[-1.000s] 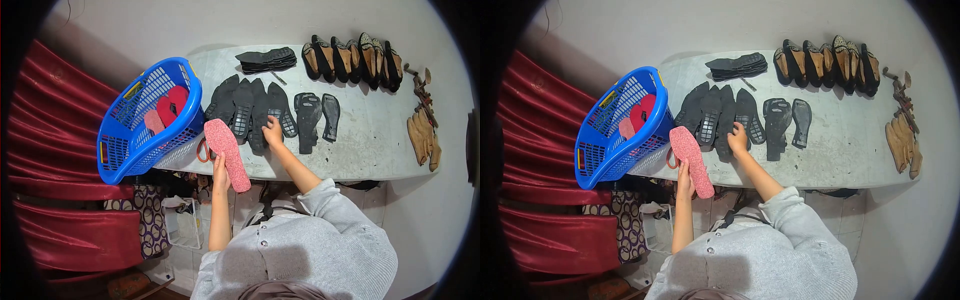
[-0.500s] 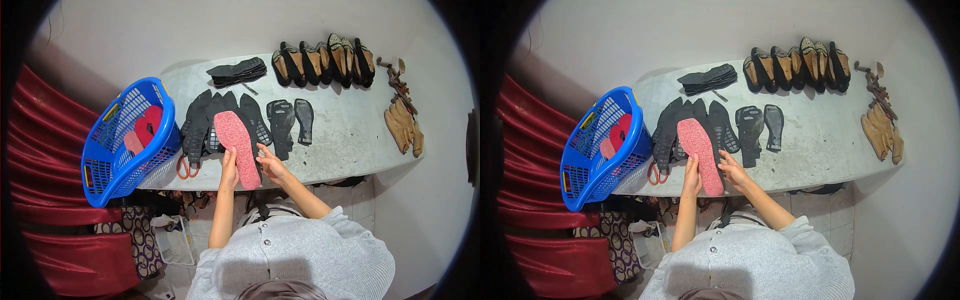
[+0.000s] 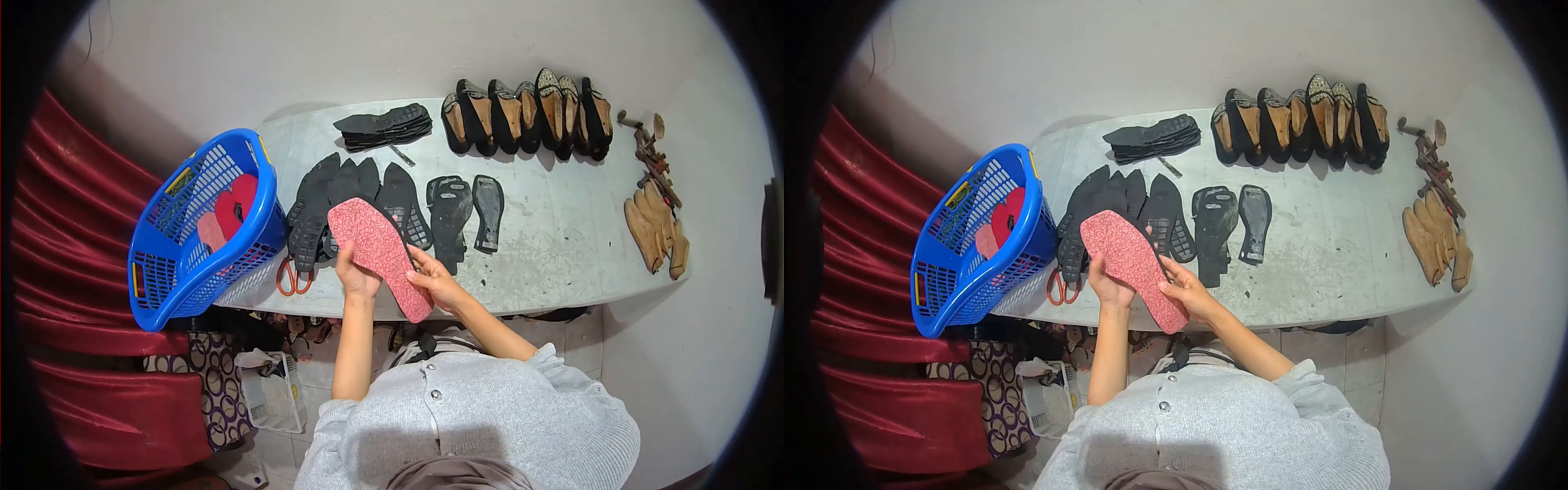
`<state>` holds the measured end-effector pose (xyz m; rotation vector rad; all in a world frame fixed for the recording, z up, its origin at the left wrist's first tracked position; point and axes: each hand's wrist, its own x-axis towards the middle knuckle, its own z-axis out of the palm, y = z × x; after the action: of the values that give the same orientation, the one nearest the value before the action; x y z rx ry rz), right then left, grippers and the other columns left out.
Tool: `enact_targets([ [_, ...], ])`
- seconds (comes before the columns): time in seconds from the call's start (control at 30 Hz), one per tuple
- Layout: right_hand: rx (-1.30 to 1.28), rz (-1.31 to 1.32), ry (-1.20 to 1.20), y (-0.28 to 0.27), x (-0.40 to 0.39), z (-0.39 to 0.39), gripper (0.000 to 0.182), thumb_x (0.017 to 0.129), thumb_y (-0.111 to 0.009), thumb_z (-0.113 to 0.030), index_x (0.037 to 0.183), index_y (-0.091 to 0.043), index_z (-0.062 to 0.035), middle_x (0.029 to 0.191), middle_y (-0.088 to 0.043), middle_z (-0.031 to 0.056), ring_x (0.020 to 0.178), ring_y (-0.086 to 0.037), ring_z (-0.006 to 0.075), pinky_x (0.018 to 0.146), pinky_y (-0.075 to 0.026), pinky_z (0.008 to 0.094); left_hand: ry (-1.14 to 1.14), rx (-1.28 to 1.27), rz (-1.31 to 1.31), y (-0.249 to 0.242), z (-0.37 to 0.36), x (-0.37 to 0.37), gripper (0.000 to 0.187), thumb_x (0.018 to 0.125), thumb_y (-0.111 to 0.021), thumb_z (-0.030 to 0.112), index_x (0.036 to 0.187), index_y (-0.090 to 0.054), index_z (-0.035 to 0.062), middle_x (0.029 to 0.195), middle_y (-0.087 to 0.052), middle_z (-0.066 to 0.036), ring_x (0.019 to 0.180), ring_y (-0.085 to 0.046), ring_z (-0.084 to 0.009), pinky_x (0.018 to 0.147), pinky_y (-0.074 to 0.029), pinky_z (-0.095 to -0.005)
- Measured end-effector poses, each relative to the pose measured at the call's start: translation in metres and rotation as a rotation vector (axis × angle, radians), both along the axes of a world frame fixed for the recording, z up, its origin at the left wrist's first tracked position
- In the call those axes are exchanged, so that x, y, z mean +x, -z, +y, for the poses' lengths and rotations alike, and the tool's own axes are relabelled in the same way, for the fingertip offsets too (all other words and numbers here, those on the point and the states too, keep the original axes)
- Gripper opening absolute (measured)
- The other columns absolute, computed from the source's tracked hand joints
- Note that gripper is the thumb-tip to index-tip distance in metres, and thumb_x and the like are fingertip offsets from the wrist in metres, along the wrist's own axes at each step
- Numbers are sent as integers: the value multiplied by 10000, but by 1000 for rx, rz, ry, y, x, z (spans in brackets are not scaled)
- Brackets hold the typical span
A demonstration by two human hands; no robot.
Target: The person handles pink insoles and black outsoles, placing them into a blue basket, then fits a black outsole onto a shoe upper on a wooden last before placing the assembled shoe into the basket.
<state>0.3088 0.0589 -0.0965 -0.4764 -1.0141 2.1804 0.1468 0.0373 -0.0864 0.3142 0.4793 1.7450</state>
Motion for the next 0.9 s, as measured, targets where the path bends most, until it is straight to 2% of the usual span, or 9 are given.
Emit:
enact_targets([
  [0.1,42,-25,11,-2,1,1,561,874,-527,-100,1366,-272,-14,1295,-426,101,1152,-446,151,960,-363,286,-20,97,-50,-18,4,4,555,778,-557,242,1266,-411,23,1232,-490,-167,1144,-467,-333,945,-399,-448],
  [0.33,172,-156,112,15,-3,-12,504,903,-481,-112,1357,-292,-2,1314,-413,106,1161,-437,156,964,-355,286,-28,116,47,-30,4,12,470,838,-523,223,1252,-428,22,1220,-506,-152,1125,-490,-298,931,-418,-433],
  [0.43,411,-275,231,13,-6,-16,629,857,-577,-190,1365,-262,4,1324,-408,150,1198,-425,224,986,-341,316,-64,-2,-1,2,3,1,388,892,-495,230,1215,-450,18,1160,-543,-115,1053,-541,-247,894,-441,-414],
  [0.5,811,-495,266,1,-3,-18,829,732,-700,-258,1368,-238,7,1318,-403,210,1214,-420,295,1001,-327,341,-85,-135,-1,12,6,-3,407,884,-545,226,1228,-437,39,1177,-527,-96,1069,-527,-216,898,-437,-402],
  [0.53,812,-494,265,7,-4,-18,829,732,-700,-258,1368,-238,7,1318,-403,210,1214,-420,295,1001,-327,341,-86,-134,-2,14,9,-3,407,884,-545,226,1228,-437,39,1177,-527,-96,1069,-527,-216,898,-437,-402],
  [0.6,723,-604,291,33,-8,-13,963,612,-750,-268,1366,-221,14,1291,-416,250,1205,-426,343,994,-335,356,-136,-254,198,16,18,2,462,857,-593,197,1249,-416,29,1175,-518,-75,1078,-514,-195,912,-427,-361],
  [0.73,501,-707,404,40,-28,16,909,608,-746,-237,1332,-269,35,1225,-484,224,1131,-496,285,949,-382,351,-67,-241,948,19,46,-24,521,857,-587,229,1289,-386,17,1247,-461,-133,1147,-454,-214,958,-352,-318],
  [0.8,566,-780,525,62,-47,44,887,609,-741,-246,1318,-285,29,1160,-522,239,1072,-536,321,908,-415,369,-394,-335,1663,48,55,-59,602,788,-637,284,1251,-416,-30,1291,-414,-230,1197,-398,-350,996,-313,-401],
  [0.9,605,-986,408,49,-58,63,848,583,-707,-249,1277,-303,23,1050,-550,301,973,-548,432,837,-446,427,-484,-649,2055,48,45,-70,695,749,-659,294,1279,-372,-52,1363,-337,-230,1292,-259,-369,1039,-227,-462],
])
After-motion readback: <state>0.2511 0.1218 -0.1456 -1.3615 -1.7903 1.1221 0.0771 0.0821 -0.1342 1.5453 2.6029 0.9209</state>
